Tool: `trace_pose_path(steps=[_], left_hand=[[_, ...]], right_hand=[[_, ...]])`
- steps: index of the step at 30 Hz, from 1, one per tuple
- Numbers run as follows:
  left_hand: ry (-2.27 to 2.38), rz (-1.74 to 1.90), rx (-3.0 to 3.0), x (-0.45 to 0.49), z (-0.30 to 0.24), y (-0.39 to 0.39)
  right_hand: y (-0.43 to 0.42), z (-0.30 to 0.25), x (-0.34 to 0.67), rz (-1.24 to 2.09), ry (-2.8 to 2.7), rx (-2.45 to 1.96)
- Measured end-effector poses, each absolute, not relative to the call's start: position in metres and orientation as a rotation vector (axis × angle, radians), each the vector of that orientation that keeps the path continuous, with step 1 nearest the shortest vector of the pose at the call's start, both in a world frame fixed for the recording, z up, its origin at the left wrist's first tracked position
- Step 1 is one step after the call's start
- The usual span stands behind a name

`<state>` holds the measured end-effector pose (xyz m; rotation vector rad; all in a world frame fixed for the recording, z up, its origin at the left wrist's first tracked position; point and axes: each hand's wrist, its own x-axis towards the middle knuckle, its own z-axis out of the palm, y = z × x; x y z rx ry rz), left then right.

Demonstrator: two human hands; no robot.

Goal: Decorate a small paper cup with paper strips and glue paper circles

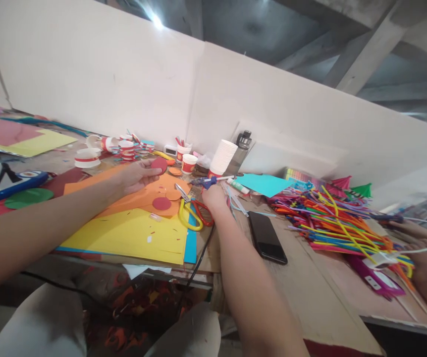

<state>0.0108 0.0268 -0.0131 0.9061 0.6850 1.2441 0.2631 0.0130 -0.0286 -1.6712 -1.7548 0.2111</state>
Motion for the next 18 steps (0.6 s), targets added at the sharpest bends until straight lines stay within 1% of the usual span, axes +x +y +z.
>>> trace_pose_path(steps=[3, 5, 6, 7, 9, 11, 13, 18], left_hand=[[0.674, 1.22, 0.983, 0.014, -0.014, 0.022], [0.671, 1.223, 1.055, 0.017, -0.015, 0.019], [0.673, 1.227, 1.098, 0.019, -0.016, 0.018], [0.674, 1.234, 1.142, 0.02, -0.017, 0.016], [0.663, 1.242, 1.222, 0.024, -0.019, 0.014], [0.648, 1.233, 1.273, 0.026, -0.021, 0.012], [0.639, 1.202, 1.282, 0.027, -0.022, 0.011], [0.609, 1.148, 1.161, 0.026, -0.021, 0.012]], right_hand=[[0.004, -0.022, 0.255, 0.093, -1.678, -1.913], [-0.006, -0.013, 0.245, -0.099, -1.625, -2.019], [-0.011, -0.009, 0.238, -0.178, -1.648, -1.965], [-0.016, -0.005, 0.232, -0.148, -1.724, -1.826], [-0.023, -0.001, 0.218, 0.149, -1.854, -1.51], [-0.027, -0.002, 0.206, 0.386, -1.893, -1.298], [-0.027, -0.006, 0.199, 0.504, -1.875, -1.214], [-0.022, -0.014, 0.199, 0.684, -1.757, -1.185]])
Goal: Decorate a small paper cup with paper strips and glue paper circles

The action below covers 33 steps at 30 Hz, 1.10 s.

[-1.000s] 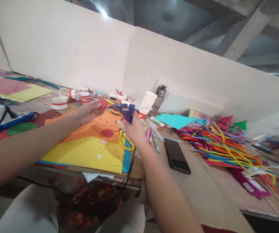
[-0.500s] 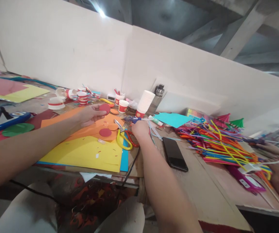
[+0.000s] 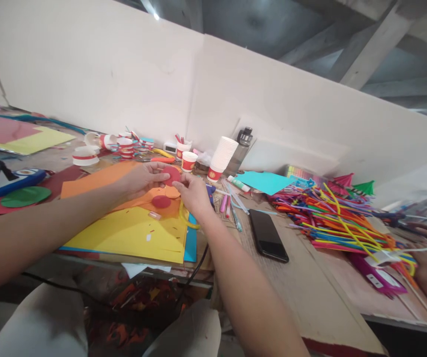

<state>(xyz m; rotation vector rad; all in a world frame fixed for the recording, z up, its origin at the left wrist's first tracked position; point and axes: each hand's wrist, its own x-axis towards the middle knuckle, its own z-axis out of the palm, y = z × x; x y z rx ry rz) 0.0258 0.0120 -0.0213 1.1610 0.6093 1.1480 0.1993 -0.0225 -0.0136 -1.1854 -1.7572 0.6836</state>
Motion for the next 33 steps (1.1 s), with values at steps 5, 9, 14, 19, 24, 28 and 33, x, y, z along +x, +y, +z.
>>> trace_pose_path(steps=[5, 9, 14, 19, 24, 28, 33], left_hand=[[0.616, 1.16, 1.056, 0.024, -0.02, 0.015], [0.629, 1.264, 1.135, 0.025, -0.02, 0.013], [0.662, 1.256, 1.285, 0.028, -0.02, 0.01], [0.616, 1.197, 1.282, 0.028, -0.02, 0.011], [0.694, 1.225, 1.457, 0.029, -0.02, 0.005], [0.651, 1.061, 1.519, 0.032, -0.019, -0.003], [0.557, 0.956, 1.293, 0.032, -0.018, -0.004]], right_hand=[[-0.022, -0.012, 0.201, 0.693, -1.728, -1.131], [-0.022, -0.017, 0.199, 0.744, -1.729, -1.149], [-0.023, -0.021, 0.197, 0.622, -1.8, -1.137], [-0.027, -0.016, 0.198, 0.416, -1.883, -1.107], [-0.034, -0.01, 0.203, -0.155, -1.865, -1.33], [-0.038, -0.007, 0.203, -0.509, -1.95, -1.434], [-0.038, -0.009, 0.198, -0.608, -2.124, -1.362]])
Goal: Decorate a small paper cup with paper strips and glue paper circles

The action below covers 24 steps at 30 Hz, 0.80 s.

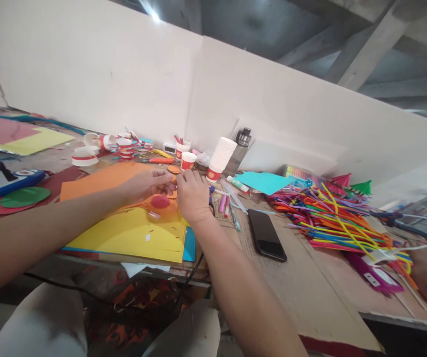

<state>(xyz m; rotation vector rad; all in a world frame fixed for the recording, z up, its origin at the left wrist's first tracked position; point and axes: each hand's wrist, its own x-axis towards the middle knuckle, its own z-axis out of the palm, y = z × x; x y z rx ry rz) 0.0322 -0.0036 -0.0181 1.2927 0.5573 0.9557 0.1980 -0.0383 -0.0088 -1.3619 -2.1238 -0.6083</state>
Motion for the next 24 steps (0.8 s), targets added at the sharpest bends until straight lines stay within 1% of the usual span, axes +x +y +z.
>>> trace_pose_path(steps=[5, 7, 10, 13, 18, 24], left_hand=[[0.63, 0.99, 1.37, 0.026, -0.022, 0.005], [0.685, 1.02, 1.454, 0.025, -0.023, 0.008], [0.764, 1.027, 1.608, 0.024, -0.022, 0.008], [0.721, 1.016, 1.683, 0.025, -0.019, 0.005], [0.542, 1.058, 1.642, 0.03, -0.016, -0.001], [0.538, 1.121, 1.638, 0.035, -0.017, -0.004]], right_hand=[[-0.031, -0.016, 0.205, -0.173, -1.897, -1.271], [-0.027, -0.018, 0.207, 0.108, -1.772, -1.23], [-0.025, -0.017, 0.206, 0.619, -1.582, -1.164], [-0.025, -0.015, 0.202, 0.944, -1.395, -1.095], [-0.026, -0.014, 0.2, 1.219, -1.163, -0.913], [-0.03, -0.018, 0.19, 1.347, -1.082, -0.87]])
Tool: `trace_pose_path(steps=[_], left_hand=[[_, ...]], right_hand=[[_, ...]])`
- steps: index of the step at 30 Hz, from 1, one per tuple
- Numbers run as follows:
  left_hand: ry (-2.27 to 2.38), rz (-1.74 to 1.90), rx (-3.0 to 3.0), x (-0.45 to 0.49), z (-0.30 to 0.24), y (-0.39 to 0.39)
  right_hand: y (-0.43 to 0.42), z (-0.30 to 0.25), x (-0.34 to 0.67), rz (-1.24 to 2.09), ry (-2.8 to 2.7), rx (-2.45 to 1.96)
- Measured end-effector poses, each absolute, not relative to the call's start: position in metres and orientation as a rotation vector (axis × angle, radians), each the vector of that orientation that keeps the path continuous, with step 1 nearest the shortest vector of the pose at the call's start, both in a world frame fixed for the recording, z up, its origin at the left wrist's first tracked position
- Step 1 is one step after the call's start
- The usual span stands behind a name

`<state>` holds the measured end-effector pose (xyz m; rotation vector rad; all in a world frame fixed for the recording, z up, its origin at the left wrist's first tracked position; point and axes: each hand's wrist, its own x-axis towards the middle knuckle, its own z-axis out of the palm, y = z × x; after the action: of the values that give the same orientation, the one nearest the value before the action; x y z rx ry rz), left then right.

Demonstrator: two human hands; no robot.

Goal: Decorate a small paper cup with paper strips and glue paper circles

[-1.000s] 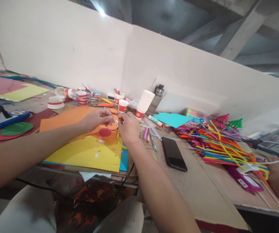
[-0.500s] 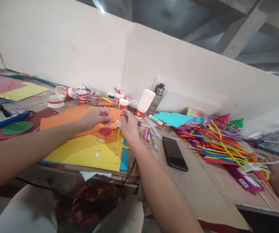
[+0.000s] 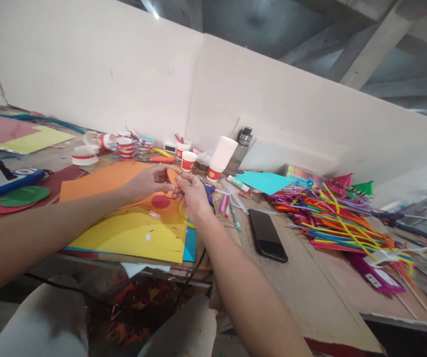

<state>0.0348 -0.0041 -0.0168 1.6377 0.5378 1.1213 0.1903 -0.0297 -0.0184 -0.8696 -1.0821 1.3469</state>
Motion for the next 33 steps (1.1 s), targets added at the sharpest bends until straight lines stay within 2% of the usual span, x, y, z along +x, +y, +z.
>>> trace_pose_path(steps=[5, 8, 12, 23, 29, 33], left_hand=[[0.604, 1.131, 1.692, 0.0331, -0.0151, -0.0047], [0.61, 1.137, 1.662, 0.0332, -0.0155, -0.0046], [0.585, 1.109, 1.651, 0.0343, -0.0166, -0.0044], [0.562, 1.058, 1.657, 0.0331, -0.0145, -0.0064], [0.544, 1.046, 1.676, 0.0339, -0.0157, -0.0053], [0.601, 1.121, 1.636, 0.035, -0.0176, -0.004]], right_hand=[[-0.0309, -0.0185, 0.1902, 1.109, -1.174, -1.099], [-0.0322, -0.0159, 0.1936, 0.992, -1.283, -1.077], [-0.0347, -0.0133, 0.195, 0.996, -1.429, -1.05], [-0.0379, -0.0117, 0.1951, 1.145, -1.367, -0.985], [-0.0373, -0.014, 0.1956, 0.766, -1.566, -1.067], [-0.0377, -0.0151, 0.1959, 0.686, -1.585, -1.099]])
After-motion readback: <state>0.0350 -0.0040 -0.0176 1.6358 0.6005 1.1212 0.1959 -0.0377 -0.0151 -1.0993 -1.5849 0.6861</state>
